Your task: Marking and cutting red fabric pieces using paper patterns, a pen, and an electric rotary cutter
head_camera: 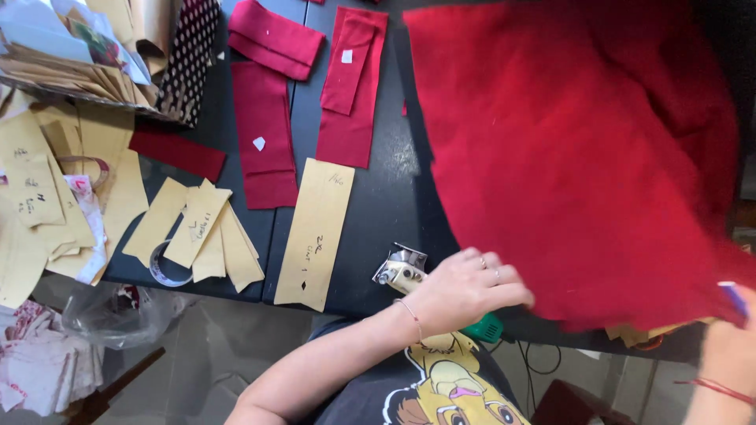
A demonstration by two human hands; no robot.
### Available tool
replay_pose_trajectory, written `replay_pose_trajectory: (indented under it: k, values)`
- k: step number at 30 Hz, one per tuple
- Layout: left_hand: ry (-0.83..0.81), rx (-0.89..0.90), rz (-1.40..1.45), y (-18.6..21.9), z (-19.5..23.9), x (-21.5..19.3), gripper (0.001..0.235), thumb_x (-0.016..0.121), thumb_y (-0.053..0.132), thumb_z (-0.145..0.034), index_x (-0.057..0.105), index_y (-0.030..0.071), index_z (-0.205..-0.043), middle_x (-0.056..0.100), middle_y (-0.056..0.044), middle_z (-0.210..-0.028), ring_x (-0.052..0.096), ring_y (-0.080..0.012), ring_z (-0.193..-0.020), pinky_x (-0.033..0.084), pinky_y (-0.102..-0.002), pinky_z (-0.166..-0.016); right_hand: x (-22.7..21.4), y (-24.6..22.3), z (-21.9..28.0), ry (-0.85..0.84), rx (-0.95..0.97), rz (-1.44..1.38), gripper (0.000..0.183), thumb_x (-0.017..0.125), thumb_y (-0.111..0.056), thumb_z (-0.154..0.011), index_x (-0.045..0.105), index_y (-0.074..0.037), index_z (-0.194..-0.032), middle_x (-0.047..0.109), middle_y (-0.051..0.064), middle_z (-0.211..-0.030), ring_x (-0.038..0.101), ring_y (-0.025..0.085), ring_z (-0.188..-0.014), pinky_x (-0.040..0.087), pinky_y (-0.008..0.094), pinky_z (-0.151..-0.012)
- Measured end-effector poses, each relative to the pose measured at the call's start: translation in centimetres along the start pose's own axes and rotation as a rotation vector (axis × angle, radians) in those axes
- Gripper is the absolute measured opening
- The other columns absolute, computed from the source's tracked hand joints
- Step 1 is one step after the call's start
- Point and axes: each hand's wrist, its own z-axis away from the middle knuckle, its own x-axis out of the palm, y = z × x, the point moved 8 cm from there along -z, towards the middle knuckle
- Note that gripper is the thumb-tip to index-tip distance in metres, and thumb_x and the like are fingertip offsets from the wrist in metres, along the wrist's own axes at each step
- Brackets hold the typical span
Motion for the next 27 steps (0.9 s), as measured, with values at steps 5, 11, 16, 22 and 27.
replay_pose_trajectory:
  k: [5,11,16,22,27]
  values:
    - [-0.377,-0.173,-0.050,-3.7,8.1,8.6,0.011,0.042,0.014,-0.085,0.048,0.023,-0.083,0.050,0.006,-0.075,0.052,-0.0126,-0.072,0.039,-0.027,-0.060,-0.1,-3.4,3.7,0.019,-0.152,0.322,0.038,0.072,-0.006,-0.075,0.070,-0.030,-0.104,0.055,-0.008,-0.111,0.057,0.012,-0.108,0.046,0.021,-0.096]
    - [-0.838,-0.404,0.370,-6.7,8.4,12.2,0.024,0.054,0.046,-0.074,0.052,0.031,-0.092,0.058,0.007,-0.089,0.060,-0.0159,-0.087,0.051,-0.036,-0.073,-2.2,-15.0,0.1,-0.467,-0.008,0.170,0.065,0.068,-0.033,-0.065,0.060,-0.010,-0.125,0.047,0.019,-0.136,0.043,0.040,-0.122,0.032,0.044,-0.102]
    - [-0.462,-0.361,-0.502,-14.2,3.7,9.3,0.049,0.059,0.038,-0.080,0.042,0.020,-0.122,0.043,-0.002,-0.126,0.040,-0.0209,-0.120,0.020,-0.057,-0.102,1.8,-29.0,-2.2,-0.753,0.264,-0.461,0.020,0.051,-0.042,-0.089,0.065,-0.028,-0.086,0.060,-0.002,-0.055,0.060,0.018,-0.063,0.044,0.031,-0.065]
    - [-0.896,-0.537,-0.517,-15.4,6.8,3.6,0.052,0.049,0.041,-0.084,0.039,0.017,-0.129,0.019,-0.004,-0.142,0.013,-0.0203,-0.132,0.009,-0.056,-0.103,9.4,-36.1,-2.1,-0.931,0.091,-0.536,0.020,0.046,-0.030,-0.090,0.062,-0.018,-0.094,0.056,0.009,-0.076,0.057,0.028,-0.080,0.044,0.040,-0.071]
    - [-0.264,-0.949,-0.727,-16.6,15.7,-9.5,0.049,0.073,0.033,-0.062,0.051,0.020,-0.104,0.042,0.000,-0.115,0.042,-0.0186,-0.108,0.037,-0.044,-0.085,8.1,-41.7,-1.2,-1.136,-0.141,-0.372,0.019,0.045,-0.025,-0.085,0.058,-0.018,-0.096,0.056,0.014,-0.086,0.055,0.035,-0.087,0.045,0.044,-0.075]
